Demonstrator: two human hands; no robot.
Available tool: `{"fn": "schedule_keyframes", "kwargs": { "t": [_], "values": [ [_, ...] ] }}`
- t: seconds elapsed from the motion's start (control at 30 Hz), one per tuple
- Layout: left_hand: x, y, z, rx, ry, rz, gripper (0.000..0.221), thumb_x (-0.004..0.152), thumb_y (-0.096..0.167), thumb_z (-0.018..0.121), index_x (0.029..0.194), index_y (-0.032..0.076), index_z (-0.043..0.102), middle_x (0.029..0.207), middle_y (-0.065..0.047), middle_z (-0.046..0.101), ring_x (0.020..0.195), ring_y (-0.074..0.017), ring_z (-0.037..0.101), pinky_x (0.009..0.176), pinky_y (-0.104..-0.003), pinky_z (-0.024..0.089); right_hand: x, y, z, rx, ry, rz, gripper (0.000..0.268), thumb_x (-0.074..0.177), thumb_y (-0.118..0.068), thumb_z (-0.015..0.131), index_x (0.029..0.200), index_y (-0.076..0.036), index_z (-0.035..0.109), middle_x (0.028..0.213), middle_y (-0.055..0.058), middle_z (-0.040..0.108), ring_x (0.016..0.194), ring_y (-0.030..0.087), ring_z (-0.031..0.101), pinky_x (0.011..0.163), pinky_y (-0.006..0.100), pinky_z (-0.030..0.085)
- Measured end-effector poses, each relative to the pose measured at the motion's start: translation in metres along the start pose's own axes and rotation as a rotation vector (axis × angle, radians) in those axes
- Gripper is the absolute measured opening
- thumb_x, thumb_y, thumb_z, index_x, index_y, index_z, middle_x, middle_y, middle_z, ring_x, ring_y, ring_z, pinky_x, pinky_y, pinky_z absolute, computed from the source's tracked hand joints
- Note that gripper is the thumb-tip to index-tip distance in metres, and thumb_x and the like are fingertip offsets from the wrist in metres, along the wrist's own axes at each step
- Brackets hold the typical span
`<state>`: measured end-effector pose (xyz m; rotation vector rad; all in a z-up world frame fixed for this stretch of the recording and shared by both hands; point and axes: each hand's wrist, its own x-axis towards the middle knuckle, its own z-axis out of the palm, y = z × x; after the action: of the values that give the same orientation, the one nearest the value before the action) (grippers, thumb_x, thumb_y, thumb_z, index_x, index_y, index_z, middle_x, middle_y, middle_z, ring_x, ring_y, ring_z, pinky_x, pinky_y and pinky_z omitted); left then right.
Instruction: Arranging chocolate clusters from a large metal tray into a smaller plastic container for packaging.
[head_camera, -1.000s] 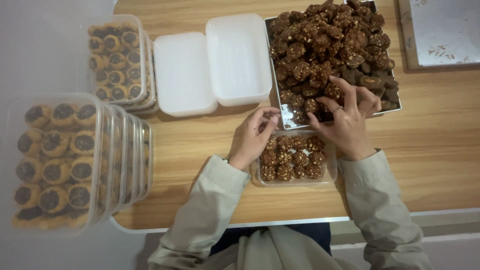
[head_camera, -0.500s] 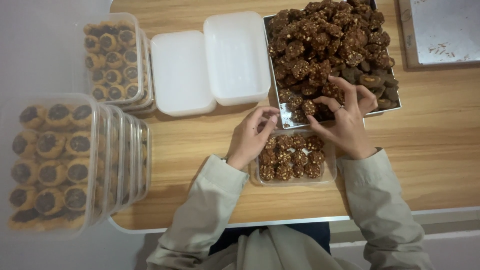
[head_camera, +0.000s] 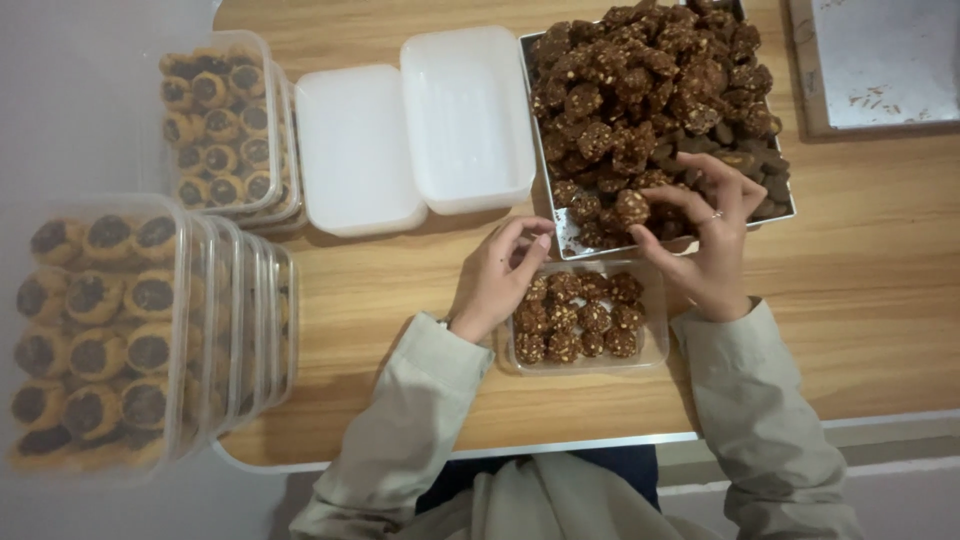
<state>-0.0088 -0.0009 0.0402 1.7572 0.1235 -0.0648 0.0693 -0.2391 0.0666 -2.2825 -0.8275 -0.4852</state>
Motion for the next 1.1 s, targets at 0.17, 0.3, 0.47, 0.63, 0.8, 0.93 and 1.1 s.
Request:
{"fn": "schedule_keyframes", "kwargs": {
  "t": [0.17,0.3,0.47,0.63,0.8,0.93,1.1],
  "values": [
    [-0.001,0.006,-0.003,-0.032,-0.001,-0.010,0.023,0.101,0.028,0.057,0.119,0.017,0.067,0.115,-0.008,0.069,0.094,-0.0224,0.076,0.085,-0.037,0.061,-0.001,0.007,-0.009,0.448,0.088,0.187,0.033,0.095,-0.021,0.076,0.121,-0.004,0.067,0.139,0.007,0.046,0.120,0.015,0.033,0.113,0.026,0.028],
    [-0.001,0.007,-0.002,-0.047,-0.010,-0.012,0.024,0.101,0.026,0.057,0.119,0.015,0.066,0.117,-0.014,0.068,0.097,-0.0271,0.075,0.087,-0.040,0.061,-0.015,0.039,0.004,0.892,0.140,0.284,0.035,0.096,-0.022,0.064,0.121,0.003,0.061,0.139,0.017,0.046,0.122,0.014,0.044,0.106,0.030,0.042],
    [-0.001,0.006,0.000,-0.050,-0.010,-0.061,0.025,0.101,0.028,0.057,0.120,0.015,0.067,0.116,-0.013,0.068,0.094,-0.0272,0.076,0.088,-0.041,0.060,-0.029,0.073,0.002,1.487,0.184,0.522,0.044,0.090,-0.023,0.065,0.125,0.003,0.059,0.142,0.019,0.053,0.121,0.023,0.055,0.101,0.034,0.046],
    [-0.001,0.006,0.000,-0.031,-0.019,-0.086,0.025,0.101,0.029,0.057,0.121,0.017,0.066,0.117,-0.011,0.069,0.095,-0.0262,0.076,0.089,-0.041,0.059,-0.036,0.092,0.005,1.735,0.225,0.602,0.048,0.088,-0.026,0.068,0.129,-0.002,0.064,0.142,0.016,0.062,0.124,0.028,0.057,0.102,0.038,0.041],
    [0.000,0.005,0.001,-0.014,-0.034,-0.081,0.025,0.101,0.030,0.058,0.122,0.017,0.065,0.121,-0.010,0.068,0.099,-0.0262,0.075,0.093,-0.044,0.057,-0.039,0.097,0.006,1.762,0.233,0.610,0.041,0.089,-0.029,0.068,0.124,-0.008,0.069,0.143,0.013,0.063,0.127,0.026,0.057,0.105,0.037,0.041],
    [0.000,0.004,0.002,-0.017,-0.029,-0.103,0.026,0.101,0.032,0.058,0.121,0.019,0.066,0.119,-0.009,0.069,0.100,-0.0266,0.075,0.096,-0.044,0.055,-0.035,0.095,0.006,1.698,0.266,0.687,0.041,0.090,-0.036,0.068,0.125,-0.014,0.069,0.140,0.007,0.064,0.121,0.021,0.059,0.103,0.033,0.045],
    [0.000,0.004,0.003,-0.016,-0.029,-0.111,0.027,0.101,0.033,0.057,0.121,0.018,0.066,0.114,-0.009,0.071,0.100,-0.0276,0.075,0.096,-0.043,0.055,-0.031,0.089,0.003,1.689,0.290,0.689,0.039,0.091,-0.035,0.068,0.123,-0.014,0.071,0.139,0.006,0.065,0.121,0.021,0.059,0.102,0.032,0.045]
  ]
}}
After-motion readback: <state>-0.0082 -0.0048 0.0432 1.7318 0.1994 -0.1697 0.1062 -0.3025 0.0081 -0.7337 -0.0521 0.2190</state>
